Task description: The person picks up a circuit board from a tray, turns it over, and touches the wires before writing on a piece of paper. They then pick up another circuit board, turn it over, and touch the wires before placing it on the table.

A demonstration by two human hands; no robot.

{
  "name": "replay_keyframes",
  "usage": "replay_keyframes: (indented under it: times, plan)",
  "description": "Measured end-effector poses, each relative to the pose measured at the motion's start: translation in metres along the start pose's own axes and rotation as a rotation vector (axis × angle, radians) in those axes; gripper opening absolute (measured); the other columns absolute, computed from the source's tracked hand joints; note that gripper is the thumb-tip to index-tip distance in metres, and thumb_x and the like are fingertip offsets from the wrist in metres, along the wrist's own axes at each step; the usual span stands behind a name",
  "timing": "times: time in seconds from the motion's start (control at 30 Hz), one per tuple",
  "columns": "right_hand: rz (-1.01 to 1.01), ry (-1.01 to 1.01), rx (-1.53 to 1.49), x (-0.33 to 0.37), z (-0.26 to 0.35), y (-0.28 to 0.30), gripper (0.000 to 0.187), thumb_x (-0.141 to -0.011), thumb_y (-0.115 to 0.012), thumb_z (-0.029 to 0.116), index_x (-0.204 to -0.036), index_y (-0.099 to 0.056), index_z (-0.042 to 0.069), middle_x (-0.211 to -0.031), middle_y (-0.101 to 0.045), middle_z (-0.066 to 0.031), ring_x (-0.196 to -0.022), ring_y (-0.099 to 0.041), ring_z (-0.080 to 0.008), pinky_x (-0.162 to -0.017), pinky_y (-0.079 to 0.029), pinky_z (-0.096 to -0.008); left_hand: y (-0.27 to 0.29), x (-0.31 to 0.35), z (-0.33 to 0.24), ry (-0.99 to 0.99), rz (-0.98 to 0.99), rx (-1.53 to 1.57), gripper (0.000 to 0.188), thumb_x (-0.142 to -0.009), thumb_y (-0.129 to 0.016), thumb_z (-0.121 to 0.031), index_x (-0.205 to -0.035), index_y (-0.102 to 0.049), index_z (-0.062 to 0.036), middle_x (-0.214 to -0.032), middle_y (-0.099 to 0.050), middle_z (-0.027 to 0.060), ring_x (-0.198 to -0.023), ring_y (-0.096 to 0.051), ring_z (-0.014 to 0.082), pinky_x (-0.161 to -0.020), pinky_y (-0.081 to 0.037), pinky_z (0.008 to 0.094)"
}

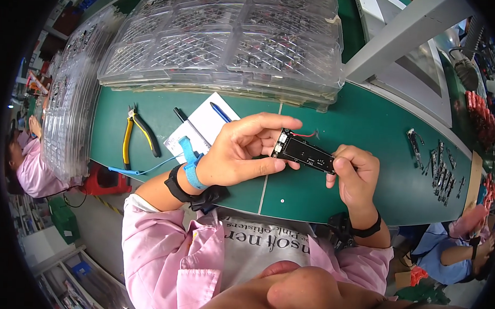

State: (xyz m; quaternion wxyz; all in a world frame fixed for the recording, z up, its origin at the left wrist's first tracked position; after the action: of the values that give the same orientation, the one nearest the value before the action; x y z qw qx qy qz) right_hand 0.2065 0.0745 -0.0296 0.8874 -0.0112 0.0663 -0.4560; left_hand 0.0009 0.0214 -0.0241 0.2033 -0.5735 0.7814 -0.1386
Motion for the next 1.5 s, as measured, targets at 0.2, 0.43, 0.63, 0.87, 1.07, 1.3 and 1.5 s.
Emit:
replay_keyframes:
  times: [0.2,0.43,0.63,0.87,1.07,1.3,1.5]
  plan:
    - [-0.048,0.099,-0.070,-0.001,-0.007,-0.003,0.019,-0.081,-0.053,0.013,-0.073,-0.054,-0.005,-0.060,-0.052,-0.0104,-0.046,-0.052,-0.0156,-0.043,-0.043,-0.0244,0.002,0.002,0.004,-0.126,0.041,-0.074,0.042,-0.074,-0.053,0.011,-0.114,-0.041,0.0053,-0.105,-0.052,0.0159,-0.089,-0.057,0.0210,-0.078,-0.047,0.0305]
    - [-0.045,0.066,-0.075,0.000,-0.002,-0.003,0.018,-0.081,-0.052,0.009,-0.087,-0.052,-0.007,-0.070,-0.057,-0.0154,-0.053,-0.058,-0.0205,-0.049,-0.047,-0.0277,0.004,0.004,0.005,-0.132,0.019,-0.119,0.040,-0.074,-0.054,0.011,-0.112,-0.042,0.0059,-0.102,-0.052,0.0152,-0.086,-0.058,0.0203,-0.078,-0.047,0.0302]
    - [-0.040,-0.009,-0.272,0.001,-0.005,0.008,0.021,-0.080,-0.051,0.009,-0.093,-0.049,-0.008,-0.084,-0.057,-0.0187,-0.070,-0.059,-0.0224,-0.063,-0.048,-0.0310,0.003,0.004,0.002,-0.096,0.007,-0.115,0.040,-0.074,-0.055,0.011,-0.111,-0.042,0.0059,-0.100,-0.053,0.0144,-0.086,-0.057,0.0189,-0.077,-0.047,0.0294]
    - [-0.078,-0.010,-0.231,-0.011,-0.002,0.001,0.030,-0.080,-0.050,0.010,-0.104,-0.043,-0.007,-0.095,-0.055,-0.0180,-0.088,-0.055,-0.0230,-0.078,-0.044,-0.0324,0.003,0.002,0.000,0.002,0.063,-0.079,0.042,-0.074,-0.053,0.011,-0.113,-0.041,0.0055,-0.100,-0.054,0.0128,-0.086,-0.056,0.0154,-0.076,-0.047,0.0273]
    - [0.083,0.479,0.469,-0.013,0.014,-0.002,0.025,-0.072,-0.056,0.005,-0.096,-0.054,-0.005,-0.088,-0.056,-0.0142,-0.077,-0.054,-0.0214,-0.068,-0.045,-0.0312,0.001,0.001,0.001,0.078,0.044,-0.104,0.043,-0.073,-0.053,0.011,-0.114,-0.042,0.0048,-0.096,-0.054,0.0106,-0.084,-0.055,0.0122,-0.073,-0.046,0.0252]
    - [0.142,0.745,0.705,-0.004,-0.001,-0.016,0.025,-0.060,-0.062,-0.005,-0.086,-0.061,-0.004,-0.079,-0.054,-0.0115,-0.062,-0.052,-0.0209,-0.053,-0.042,-0.0289,0.000,-0.002,0.010,0.156,0.098,-0.315,0.045,-0.071,-0.055,0.011,-0.114,-0.043,0.0066,-0.097,-0.054,0.0117,-0.087,-0.055,0.0162,-0.077,-0.047,0.0278]
    - [0.143,0.766,0.733,-0.002,-0.007,-0.019,0.030,-0.059,-0.063,-0.008,-0.088,-0.060,-0.005,-0.076,-0.052,-0.0110,-0.059,-0.050,-0.0210,-0.049,-0.040,-0.0289,0.000,-0.001,0.016,0.188,0.126,-0.319,0.045,-0.071,-0.054,0.012,-0.114,-0.043,0.0067,-0.098,-0.053,0.0115,-0.089,-0.054,0.0154,-0.078,-0.047,0.0276]
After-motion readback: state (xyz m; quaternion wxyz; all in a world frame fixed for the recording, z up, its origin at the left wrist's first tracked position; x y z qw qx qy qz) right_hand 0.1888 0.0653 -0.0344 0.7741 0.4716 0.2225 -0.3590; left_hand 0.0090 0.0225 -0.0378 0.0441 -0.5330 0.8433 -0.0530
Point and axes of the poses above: each hand's wrist, its own x-axis away from the middle knuckle, its own y-axis out of the back of the hand, z = x × y, the point moved 1 cm from there along -x, towards the middle knuckle
